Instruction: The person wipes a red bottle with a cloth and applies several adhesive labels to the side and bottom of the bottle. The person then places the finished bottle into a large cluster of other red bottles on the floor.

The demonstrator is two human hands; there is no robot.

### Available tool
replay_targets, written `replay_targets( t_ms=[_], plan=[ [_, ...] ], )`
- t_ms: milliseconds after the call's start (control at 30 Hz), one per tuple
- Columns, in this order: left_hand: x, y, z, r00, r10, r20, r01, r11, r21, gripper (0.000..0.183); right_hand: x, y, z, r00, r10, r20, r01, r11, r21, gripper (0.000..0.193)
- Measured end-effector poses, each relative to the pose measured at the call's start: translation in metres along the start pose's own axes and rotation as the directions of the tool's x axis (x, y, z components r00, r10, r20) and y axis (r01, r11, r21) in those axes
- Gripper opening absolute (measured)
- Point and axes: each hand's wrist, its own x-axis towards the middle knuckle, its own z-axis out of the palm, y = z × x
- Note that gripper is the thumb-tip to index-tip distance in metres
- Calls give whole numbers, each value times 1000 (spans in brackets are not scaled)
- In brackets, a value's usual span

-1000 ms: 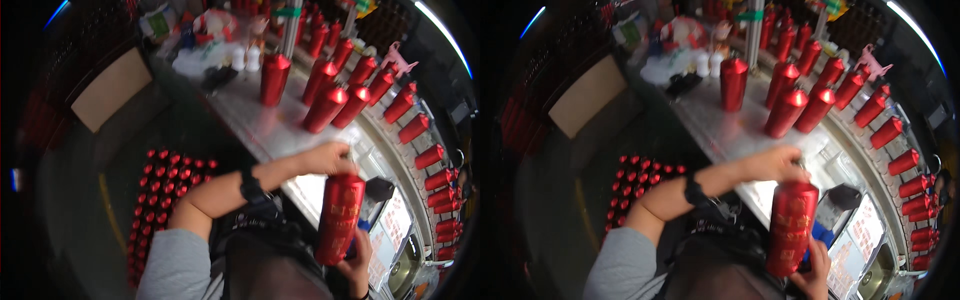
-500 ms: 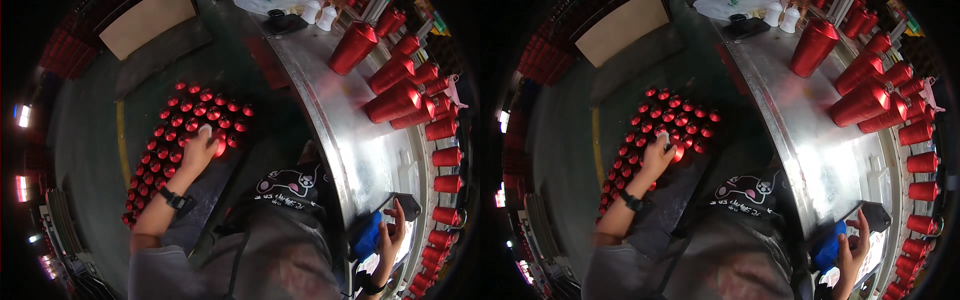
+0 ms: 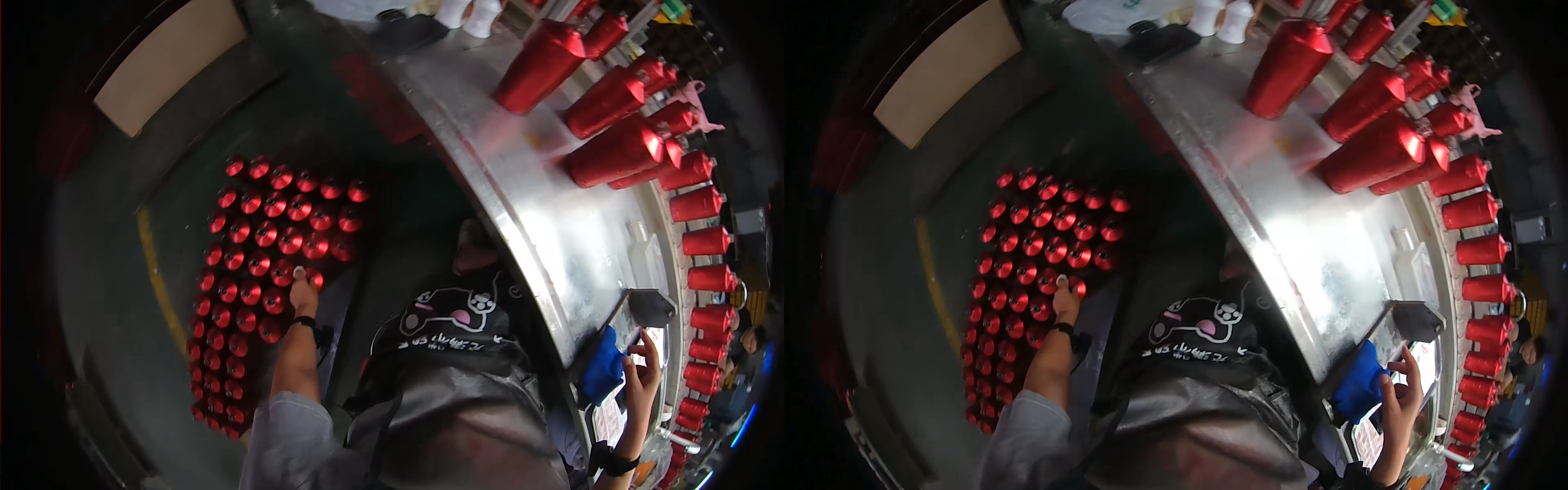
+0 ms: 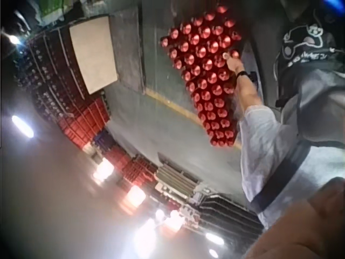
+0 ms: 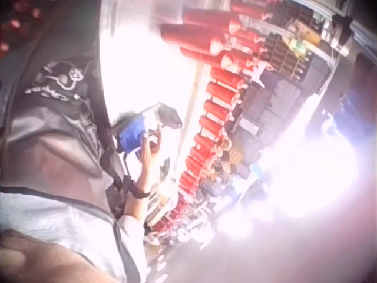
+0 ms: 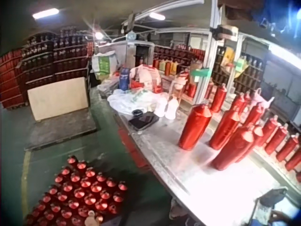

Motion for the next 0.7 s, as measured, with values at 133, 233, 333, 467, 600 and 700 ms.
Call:
replay_targets(
  t_ms=[133,233,333,467,600,700],
  plan=[
    [20,-30,21,999,15,-37,-19,996,-91,44,4,0,1,1000,24,11,-24,999,28,60],
    [33,-80,9,979,77,-190,-104,984,-141,57,11,-20,17,998,28,47,-33,992,125,58],
    [28,-22,-5,989,-120,82,124,991,-52,73,0,-12,9,999,33,-10,-31,992,121,58],
    [49,59,-89,929,64,-365,-163,955,-249,61,3,-2,10,999,2,-43,5,987,163,58],
    [-9,288,-197,750,361,-555,-659,327,-677,36,-2,6,13,997,-48,-61,58,982,180,57],
    [-55,435,-262,450,545,-707,-861,56,-505,53,2,3,27,992,-112,-65,125,958,257,57]
  ],
)
